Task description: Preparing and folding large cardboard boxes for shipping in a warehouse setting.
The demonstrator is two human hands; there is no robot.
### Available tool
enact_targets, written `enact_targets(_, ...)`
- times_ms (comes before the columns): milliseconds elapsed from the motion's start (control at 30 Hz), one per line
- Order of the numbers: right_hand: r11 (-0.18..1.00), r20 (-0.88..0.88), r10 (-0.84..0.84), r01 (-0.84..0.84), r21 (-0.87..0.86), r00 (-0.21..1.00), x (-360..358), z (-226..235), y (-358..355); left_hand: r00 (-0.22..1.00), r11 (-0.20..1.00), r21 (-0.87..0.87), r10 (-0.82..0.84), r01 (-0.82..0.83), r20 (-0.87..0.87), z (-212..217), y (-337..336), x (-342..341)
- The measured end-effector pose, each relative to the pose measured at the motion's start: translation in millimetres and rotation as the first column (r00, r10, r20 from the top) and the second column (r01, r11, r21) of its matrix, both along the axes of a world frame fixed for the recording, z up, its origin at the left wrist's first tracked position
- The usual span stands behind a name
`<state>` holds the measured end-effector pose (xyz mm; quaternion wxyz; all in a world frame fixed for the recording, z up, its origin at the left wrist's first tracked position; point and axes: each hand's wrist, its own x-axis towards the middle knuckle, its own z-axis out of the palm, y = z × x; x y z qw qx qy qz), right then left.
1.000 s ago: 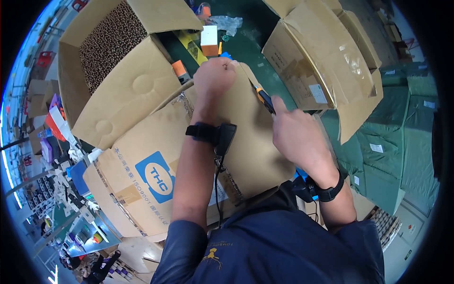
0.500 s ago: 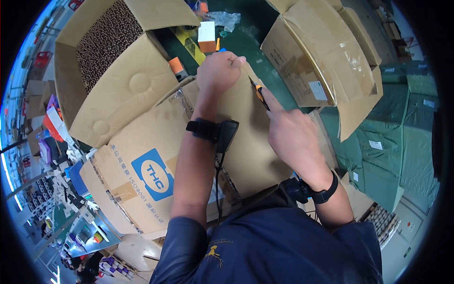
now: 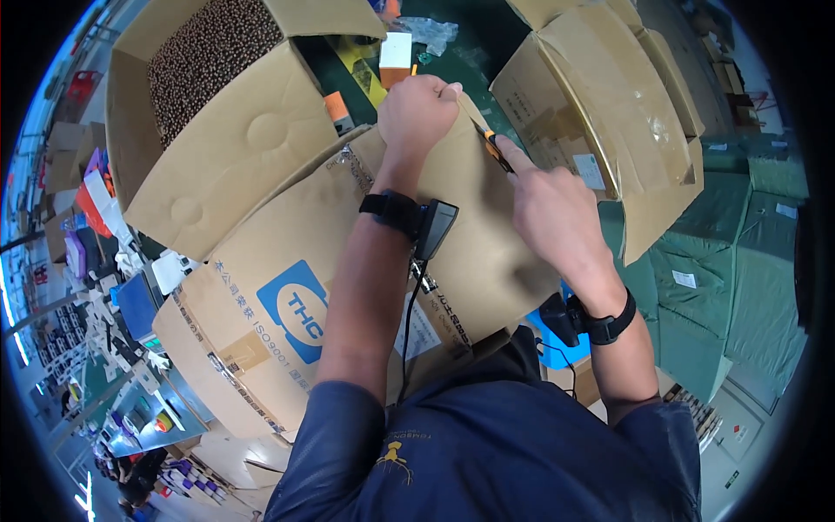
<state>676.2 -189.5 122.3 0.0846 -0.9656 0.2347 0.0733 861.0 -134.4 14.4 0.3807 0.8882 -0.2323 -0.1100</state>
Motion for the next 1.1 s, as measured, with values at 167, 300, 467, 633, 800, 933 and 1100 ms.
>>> enact_targets(167, 1.000, -0.030, 0.012, -0.012, -0.001, 0.999, 10, 2, 4, 1.000, 1.000, -0.009, 0.021, -0.021, 0.001, 0, 2, 2)
enact_targets(300, 0.999, -0.049, -0.027, 0.029, 0.039, 0.998, 11, -6, -4, 0.999, 0.999, -0.034, 0.032, -0.031, 0.008, -1, 0, 0)
enact_targets(467, 0.998, -0.099, -0.061, 0.060, -0.014, 0.993, 22, -14, 4, 0.999, 1.000, 0.008, 0.019, -0.019, -0.029, -3, 0, -1)
enact_targets(633, 0.996, -0.092, -0.077, 0.072, -0.052, 0.993, 21, -11, 5, 0.999, 0.999, 0.021, 0.044, -0.044, -0.022, 1, 2, 1)
enact_targets(800, 0.991, -0.124, -0.129, 0.123, -0.061, 0.984, 20, -6, 8, 0.998, 0.999, -0.021, 0.027, -0.029, -0.059, 0, 1, 1)
enact_targets(933, 0.990, -0.128, -0.133, 0.126, -0.065, 0.983, 15, -4, 9, 0.999, 0.999, -0.025, 0.038, -0.039, -0.028, -2, 2, 1)
enact_targets(1100, 0.991, -0.121, -0.130, 0.123, -0.060, 0.984, 13, -3, 9, 0.999, 1.000, -0.003, 0.031, -0.031, -0.018, -3, 1, 1)
